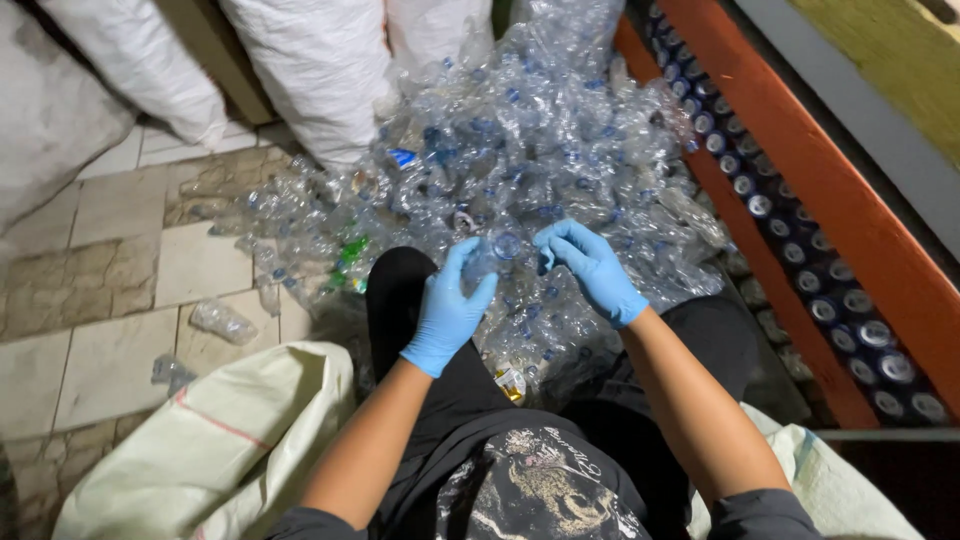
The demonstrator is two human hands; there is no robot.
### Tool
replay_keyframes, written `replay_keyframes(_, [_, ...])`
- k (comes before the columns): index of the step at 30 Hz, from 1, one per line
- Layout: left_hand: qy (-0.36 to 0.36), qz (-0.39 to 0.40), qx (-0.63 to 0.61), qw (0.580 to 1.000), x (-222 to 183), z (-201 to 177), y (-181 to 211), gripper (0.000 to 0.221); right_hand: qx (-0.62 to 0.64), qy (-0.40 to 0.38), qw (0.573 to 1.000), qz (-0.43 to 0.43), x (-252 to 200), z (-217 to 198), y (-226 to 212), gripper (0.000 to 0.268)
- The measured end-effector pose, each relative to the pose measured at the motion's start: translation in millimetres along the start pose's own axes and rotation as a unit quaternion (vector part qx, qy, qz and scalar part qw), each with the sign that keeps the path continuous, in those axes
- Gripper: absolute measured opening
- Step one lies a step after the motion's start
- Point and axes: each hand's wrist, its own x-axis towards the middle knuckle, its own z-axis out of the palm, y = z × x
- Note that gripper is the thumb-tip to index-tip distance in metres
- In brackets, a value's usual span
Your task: Sorting plastic bottles by removing their caps and placing them into a collection bag
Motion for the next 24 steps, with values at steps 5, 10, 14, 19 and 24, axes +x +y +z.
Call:
replay_keyframes(5, [0.04, -0.044, 0.018, 0.998, -12.3, -63.7, 7.8, 0.048, -0.077, -0.058, 0.995, 0.03, 2.5, -11.6, 25.2, 0.016])
replay_keyframes(10, [0.095, -0.086, 0.109, 0.986, -45.0, -142.6, 15.8, 0.047, -0.086, -0.065, 0.989, 0.1, 13.9, -28.0, 84.1, 0.016])
replay_keyframes(14, [0.089, -0.088, 0.258, 0.958, -81.4, -200.7, 22.4, 0.043, -0.06, -0.047, 0.987, 0.14, 22.2, -38.9, 135.4, 0.013])
replay_keyframes(19, [-0.007, -0.222, 0.341, 0.913, -128.0, -242.2, 43.6, 0.045, -0.014, -0.024, 0.984, 0.176, 16.8, -36.6, 152.9, 0.015])
replay_keyframes(24, [-0.012, -0.192, 0.554, 0.81, -124.5, -226.2, 29.8, 0.08, -0.002, -0.023, 0.982, 0.188, 19.0, -46.3, 192.0, 0.016])
